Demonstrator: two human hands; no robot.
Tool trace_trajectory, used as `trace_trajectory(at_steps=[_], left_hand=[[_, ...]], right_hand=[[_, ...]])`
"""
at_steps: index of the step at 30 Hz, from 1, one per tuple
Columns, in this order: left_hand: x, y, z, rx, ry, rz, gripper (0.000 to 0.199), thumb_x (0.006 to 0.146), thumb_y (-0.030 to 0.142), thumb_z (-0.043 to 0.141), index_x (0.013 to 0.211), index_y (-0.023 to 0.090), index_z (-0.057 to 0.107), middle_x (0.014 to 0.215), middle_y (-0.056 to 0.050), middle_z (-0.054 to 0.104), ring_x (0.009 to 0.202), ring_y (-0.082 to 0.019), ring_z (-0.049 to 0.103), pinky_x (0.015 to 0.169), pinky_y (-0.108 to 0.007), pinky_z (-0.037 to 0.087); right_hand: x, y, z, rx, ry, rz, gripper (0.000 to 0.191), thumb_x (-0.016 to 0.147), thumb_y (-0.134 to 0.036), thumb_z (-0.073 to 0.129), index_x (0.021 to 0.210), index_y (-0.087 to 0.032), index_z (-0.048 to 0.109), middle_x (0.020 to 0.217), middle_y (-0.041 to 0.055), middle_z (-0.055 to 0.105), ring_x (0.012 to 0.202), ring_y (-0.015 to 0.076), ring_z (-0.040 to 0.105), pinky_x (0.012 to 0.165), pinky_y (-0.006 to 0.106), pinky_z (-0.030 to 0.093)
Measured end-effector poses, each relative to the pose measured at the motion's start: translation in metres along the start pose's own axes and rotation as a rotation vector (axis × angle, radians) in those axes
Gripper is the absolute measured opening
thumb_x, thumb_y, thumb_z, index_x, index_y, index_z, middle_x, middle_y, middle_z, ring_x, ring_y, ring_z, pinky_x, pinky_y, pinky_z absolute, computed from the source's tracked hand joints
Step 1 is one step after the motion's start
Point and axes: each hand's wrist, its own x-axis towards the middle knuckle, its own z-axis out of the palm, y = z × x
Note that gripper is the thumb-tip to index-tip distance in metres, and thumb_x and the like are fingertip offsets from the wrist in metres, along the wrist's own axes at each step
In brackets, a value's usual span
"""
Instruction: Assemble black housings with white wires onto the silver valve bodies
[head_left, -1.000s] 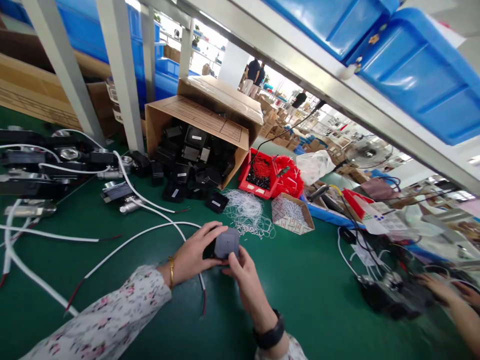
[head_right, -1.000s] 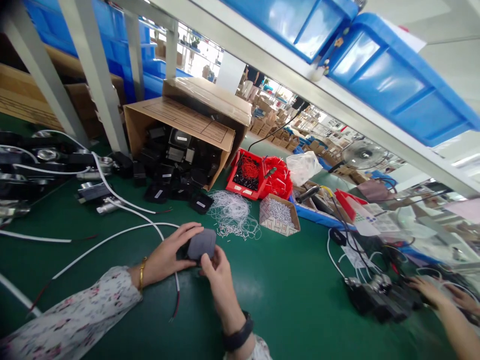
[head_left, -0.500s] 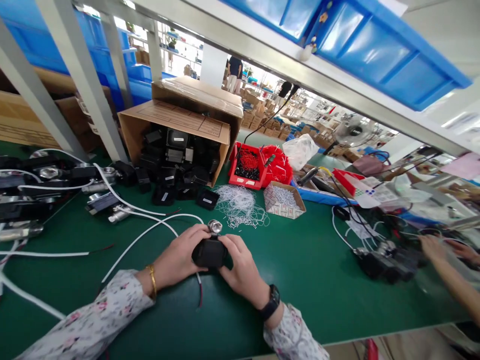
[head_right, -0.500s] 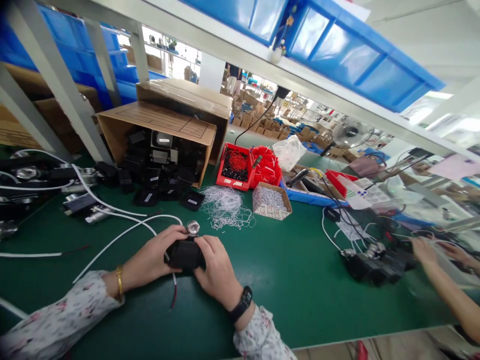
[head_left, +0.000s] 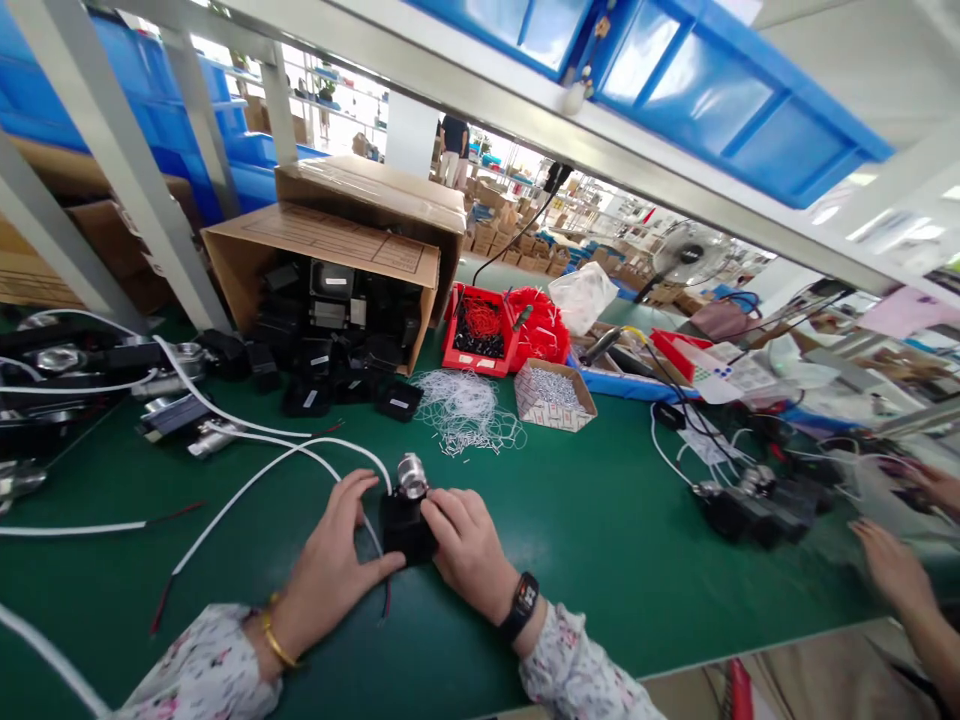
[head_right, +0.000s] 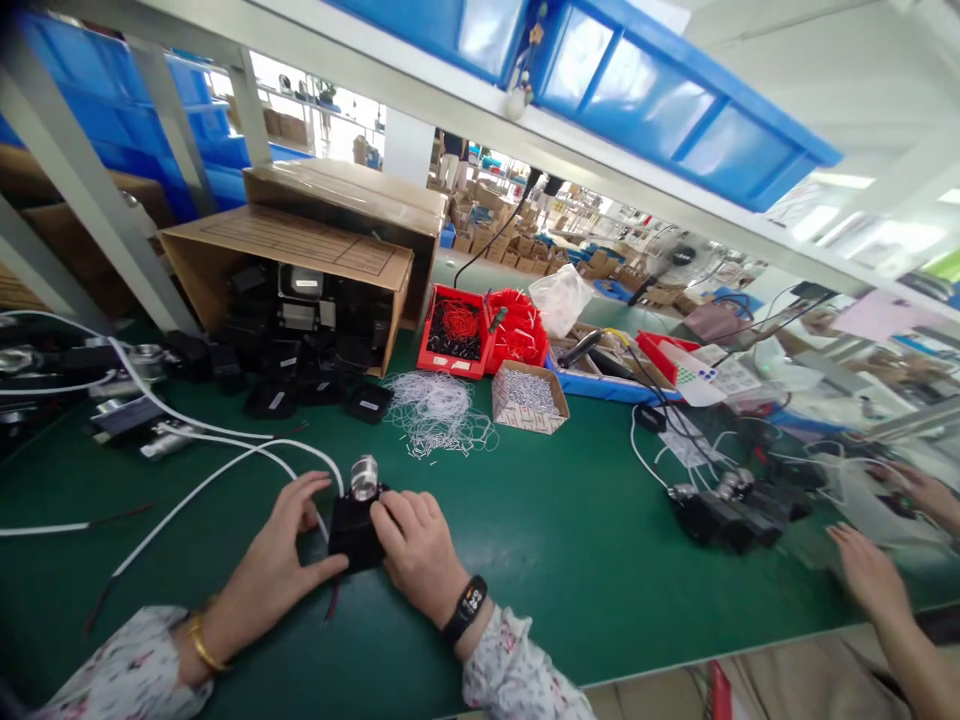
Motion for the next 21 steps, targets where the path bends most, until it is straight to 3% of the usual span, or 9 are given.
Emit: trace_trajectory(at_steps=[2,5,8,11,14,16,18,21], left_hand=[[-0.001,0.004,0.006,-0.056,-0.105,-0.069,0.067,0.067,0.023,0.070,0.124,0.023,0.035,0.122,-0.009,0.052,0.110,-0.030,0.053,0.091,-0.042,0.047],[0.009,0.011,0.014,-0.119,-0.225,-0.035,0.060,0.067,0.019,0.067,0.119,0.023,0.040,0.110,-0.005,0.058,0.101,-0.026,0.058,0.087,-0.037,0.047],[0.026,0.017,0.016,-0.131,-0.267,0.037,0.061,0.065,0.016,0.066,0.121,0.022,0.042,0.115,-0.006,0.056,0.107,-0.025,0.055,0.092,-0.035,0.045],[0.043,0.019,0.007,-0.110,-0.386,0.123,0.071,0.062,0.014,0.068,0.127,0.021,0.040,0.125,-0.007,0.052,0.115,-0.025,0.050,0.097,-0.035,0.041],[0.064,0.015,-0.006,-0.022,-0.532,0.158,0.060,0.064,0.011,0.063,0.121,0.023,0.050,0.121,-0.002,0.058,0.111,-0.022,0.054,0.094,-0.030,0.044],[0.081,0.010,-0.008,0.064,-0.482,0.094,0.035,0.076,0.011,0.051,0.108,0.022,0.058,0.105,-0.001,0.064,0.098,-0.018,0.060,0.086,-0.028,0.047],[0.101,0.005,0.001,0.148,-0.333,-0.004,0.025,0.084,0.011,0.040,0.100,0.019,0.058,0.090,-0.003,0.065,0.086,-0.018,0.062,0.080,-0.030,0.047],[0.129,0.001,0.029,0.240,-0.192,-0.082,0.013,0.088,0.018,0.047,0.098,0.015,0.056,0.085,-0.003,0.062,0.081,-0.018,0.060,0.078,-0.035,0.047]], right_hand=[[-0.012,0.001,-0.001,-0.041,0.013,-0.068,0.050,0.087,-0.007,0.038,0.136,-0.020,0.033,0.118,0.0151,0.055,0.103,0.0258,0.053,0.083,0.045,0.049],[-0.025,0.005,-0.013,0.072,-0.050,-0.044,0.046,0.090,-0.013,0.044,0.135,-0.019,0.036,0.125,0.0166,0.050,0.114,0.0253,0.050,0.091,0.042,0.047],[-0.026,0.022,-0.026,0.290,-0.087,0.272,0.032,0.087,-0.025,0.056,0.118,-0.019,0.053,0.118,0.0122,0.056,0.108,0.0238,0.055,0.090,0.037,0.049],[-0.014,0.051,-0.025,0.342,0.009,0.635,0.013,0.087,-0.019,0.048,0.095,-0.018,0.059,0.084,0.0047,0.062,0.071,0.0162,0.063,0.065,0.028,0.054],[0.005,0.080,-0.011,0.297,0.009,0.739,0.010,0.080,-0.011,0.054,0.086,-0.016,0.059,0.071,-0.0002,0.059,0.053,0.0123,0.057,0.050,0.023,0.047],[0.018,0.091,-0.002,0.264,-0.016,0.764,0.011,0.071,-0.006,0.062,0.073,-0.016,0.059,0.068,-0.0016,0.057,0.057,0.0129,0.056,0.055,0.024,0.045],[0.027,0.096,0.003,0.243,-0.041,0.773,0.016,0.067,-0.003,0.065,0.063,-0.015,0.055,0.067,-0.0018,0.055,0.064,0.0137,0.055,0.062,0.026,0.043],[0.033,0.095,0.002,0.274,-0.059,0.780,0.018,0.067,-0.001,0.063,0.062,-0.014,0.051,0.070,-0.0014,0.053,0.067,0.0126,0.050,0.067,0.027,0.041]])
